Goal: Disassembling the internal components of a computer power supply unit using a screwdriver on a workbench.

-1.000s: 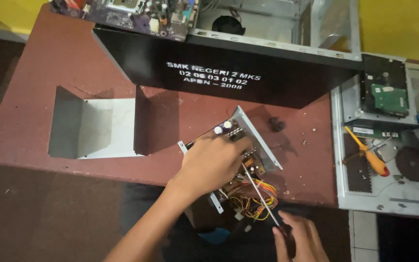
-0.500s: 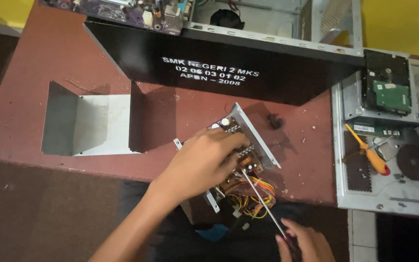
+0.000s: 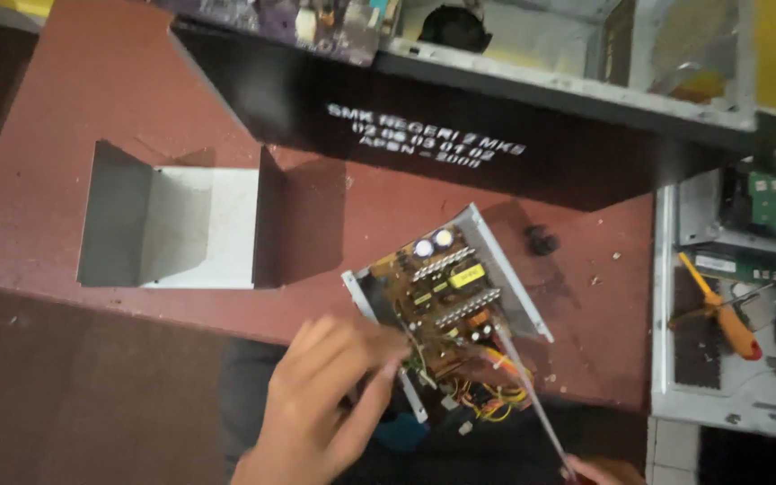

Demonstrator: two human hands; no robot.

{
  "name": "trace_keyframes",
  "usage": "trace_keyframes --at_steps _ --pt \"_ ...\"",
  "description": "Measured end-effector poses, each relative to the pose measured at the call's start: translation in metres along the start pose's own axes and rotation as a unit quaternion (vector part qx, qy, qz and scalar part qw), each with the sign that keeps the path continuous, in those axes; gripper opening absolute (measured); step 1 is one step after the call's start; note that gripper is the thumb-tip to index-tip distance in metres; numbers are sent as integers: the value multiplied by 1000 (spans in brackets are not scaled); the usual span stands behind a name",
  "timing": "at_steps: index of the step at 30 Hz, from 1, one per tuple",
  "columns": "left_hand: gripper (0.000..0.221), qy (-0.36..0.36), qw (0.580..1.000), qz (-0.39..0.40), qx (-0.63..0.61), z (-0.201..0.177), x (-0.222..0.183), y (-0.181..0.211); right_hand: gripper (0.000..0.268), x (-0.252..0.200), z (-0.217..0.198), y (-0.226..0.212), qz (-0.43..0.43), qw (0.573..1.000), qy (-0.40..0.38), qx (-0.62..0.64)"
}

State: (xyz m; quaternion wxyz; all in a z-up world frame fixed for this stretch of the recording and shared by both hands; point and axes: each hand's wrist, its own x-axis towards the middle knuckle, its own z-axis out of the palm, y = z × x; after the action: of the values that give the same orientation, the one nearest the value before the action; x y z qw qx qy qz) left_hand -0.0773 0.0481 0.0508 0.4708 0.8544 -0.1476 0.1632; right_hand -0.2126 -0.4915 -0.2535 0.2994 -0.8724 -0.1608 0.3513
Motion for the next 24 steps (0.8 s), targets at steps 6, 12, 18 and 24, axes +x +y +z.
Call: trace_keyframes --at_steps 6,12,18,24 --pt "13 -134 979 27 153 18 51 -36 49 68 17 -140 184 923 94 325" --pt "18 -267 943 -25 199 42 71 -69 39 64 -4 -352 98 911 310 252" --pt "9 -308 935 -101 141 38 75 -70 35 75 -6 -399 114 839 355 396" --pt "18 -308 937 -118 112 38 77 -69 32 81 -3 -408 73 836 366 403"
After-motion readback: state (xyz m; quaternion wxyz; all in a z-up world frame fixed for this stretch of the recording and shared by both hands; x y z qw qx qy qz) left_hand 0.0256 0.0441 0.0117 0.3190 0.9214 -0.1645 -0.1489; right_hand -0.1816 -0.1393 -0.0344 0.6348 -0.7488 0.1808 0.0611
